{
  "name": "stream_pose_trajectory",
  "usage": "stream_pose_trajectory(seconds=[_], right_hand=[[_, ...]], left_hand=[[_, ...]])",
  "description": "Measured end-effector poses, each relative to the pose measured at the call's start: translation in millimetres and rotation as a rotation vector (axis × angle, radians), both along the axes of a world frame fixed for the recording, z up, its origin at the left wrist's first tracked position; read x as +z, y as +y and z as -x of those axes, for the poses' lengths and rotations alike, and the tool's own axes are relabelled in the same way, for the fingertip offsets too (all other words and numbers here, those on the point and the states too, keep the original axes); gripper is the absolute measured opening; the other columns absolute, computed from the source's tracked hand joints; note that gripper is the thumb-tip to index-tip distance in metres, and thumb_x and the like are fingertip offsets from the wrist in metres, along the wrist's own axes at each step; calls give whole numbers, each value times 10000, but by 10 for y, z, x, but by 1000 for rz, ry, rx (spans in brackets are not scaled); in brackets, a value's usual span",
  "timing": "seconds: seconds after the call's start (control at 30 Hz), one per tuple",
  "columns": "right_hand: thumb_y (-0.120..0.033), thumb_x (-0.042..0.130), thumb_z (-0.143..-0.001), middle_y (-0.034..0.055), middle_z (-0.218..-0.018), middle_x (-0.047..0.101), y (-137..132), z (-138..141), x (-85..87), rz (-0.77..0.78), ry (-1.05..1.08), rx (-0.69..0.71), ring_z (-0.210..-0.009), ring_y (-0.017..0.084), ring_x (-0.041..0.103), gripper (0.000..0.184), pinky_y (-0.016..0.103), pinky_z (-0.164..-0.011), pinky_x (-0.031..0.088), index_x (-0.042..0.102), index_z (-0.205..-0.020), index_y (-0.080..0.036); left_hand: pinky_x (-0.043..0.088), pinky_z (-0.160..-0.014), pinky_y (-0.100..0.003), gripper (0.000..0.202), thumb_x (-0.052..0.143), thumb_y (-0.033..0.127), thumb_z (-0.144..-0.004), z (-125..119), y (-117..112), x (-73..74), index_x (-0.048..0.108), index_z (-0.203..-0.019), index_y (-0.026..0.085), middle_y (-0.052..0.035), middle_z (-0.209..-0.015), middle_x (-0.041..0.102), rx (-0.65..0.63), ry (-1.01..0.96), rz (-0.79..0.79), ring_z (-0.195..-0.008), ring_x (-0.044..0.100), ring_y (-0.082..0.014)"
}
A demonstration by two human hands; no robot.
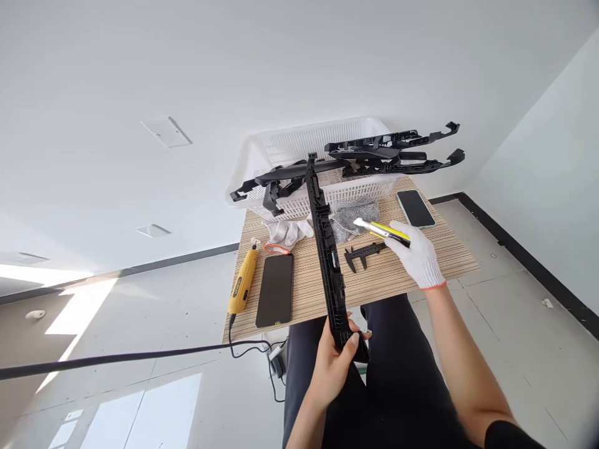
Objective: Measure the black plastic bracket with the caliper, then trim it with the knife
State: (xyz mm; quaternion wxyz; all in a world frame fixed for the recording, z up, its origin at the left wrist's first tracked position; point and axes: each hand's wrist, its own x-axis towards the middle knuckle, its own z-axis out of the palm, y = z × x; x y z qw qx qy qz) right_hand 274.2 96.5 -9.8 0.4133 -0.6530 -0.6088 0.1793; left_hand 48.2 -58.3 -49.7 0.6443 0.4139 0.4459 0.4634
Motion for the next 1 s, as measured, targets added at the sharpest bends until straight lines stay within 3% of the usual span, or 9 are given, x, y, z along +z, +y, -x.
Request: stream_pose_trajectory(seconds=[0.07, 0.2, 0.37, 0.47, 0.63, 0.73, 0.87, 0.93, 1.0], right_hand=[[-448, 636, -882, 101, -1343, 611, 154, -137, 98, -24, -183, 48, -1178, 293, 605, 498, 476, -996, 495, 624, -1340, -253], [-352, 589, -914, 110, -1422, 557, 368, -203, 342, -133, -492, -132, -1259, 335, 524, 418, 485, -974, 484, 646, -1316, -252], [-281, 575, -875, 72, -1261, 673, 400, -68, 436, 154, -808, 417, -1094, 273, 626, 383, 384, -859, 494, 684, -1242, -281], [-239, 603, -806, 84, -1150, 715, 425, 19, 425, 260, -903, 429, -1011, 276, 662, 396, 351, -754, 470, 697, -1191, -256], [-377, 626, -815, 56, -847, 735, 425, 102, 384, 385, -888, 477, -783, 241, 670, 205, 308, -607, 376, 719, -911, -223], [-435, 499, -944, 62, -983, 738, 298, 103, 237, 165, -812, 410, -860, 229, 676, 302, 304, -627, 371, 702, -1006, -220], [-458, 380, -1022, 62, -1073, 735, 45, 3, 3, -36, -576, 132, -855, 196, 683, 407, 290, -669, 399, 653, -1219, -230], [-469, 357, -1030, 70, -1052, 742, -77, -48, -62, -90, -454, 45, -863, 188, 684, 439, 280, -705, 408, 654, -1219, -208], [-551, 361, -1010, 64, -894, 741, -180, -59, -84, -74, -432, 64, -794, 190, 673, 493, 280, -669, 384, 698, -1084, -198]], left_hand=[[532, -934, -375, 187, 613, 380, -944, 11, 43, 11, 571, -1034, 222, -23, -1095, 523, -4, 19, -31, -943, 694, -187], [524, -948, -383, 202, 594, 383, -959, 1, 67, 26, 551, -1084, 230, -8, -1048, 518, -23, 17, -39, -951, 687, -181], [530, -904, -353, 238, 590, 391, -962, -9, 61, 33, 529, -1129, 233, -7, -1011, 539, -11, 26, -3, -972, 688, -191], [533, -877, -346, 247, 607, 402, -950, 9, 84, 62, 540, -1099, 217, -22, -1029, 566, 3, 55, -6, -976, 697, -205], [553, -883, -361, 294, 631, 422, -929, 44, 368, 257, 549, -1096, 194, -54, -1039, 629, -10, 104, -109, -974, 706, -216], [574, -854, -352, 349, 643, 460, -912, 42, 705, 382, 534, -1108, 193, -55, -1022, 641, 38, 106, -196, -972, 707, -218], [593, -678, -298, 382, 622, 528, -902, 14, 1082, 386, 516, -1064, 199, -46, -1014, 592, 118, 94, -203, -940, 711, -224], [591, -690, -295, 356, 611, 519, -912, 4, 1164, 333, 506, -1035, 202, -32, -989, 573, 146, 109, -209, -929, 708, -211], [587, -744, -310, 333, 601, 498, -925, 7, 1181, 282, 505, -1056, 208, -26, -983, 576, 146, 132, -226, -927, 702, -200]])
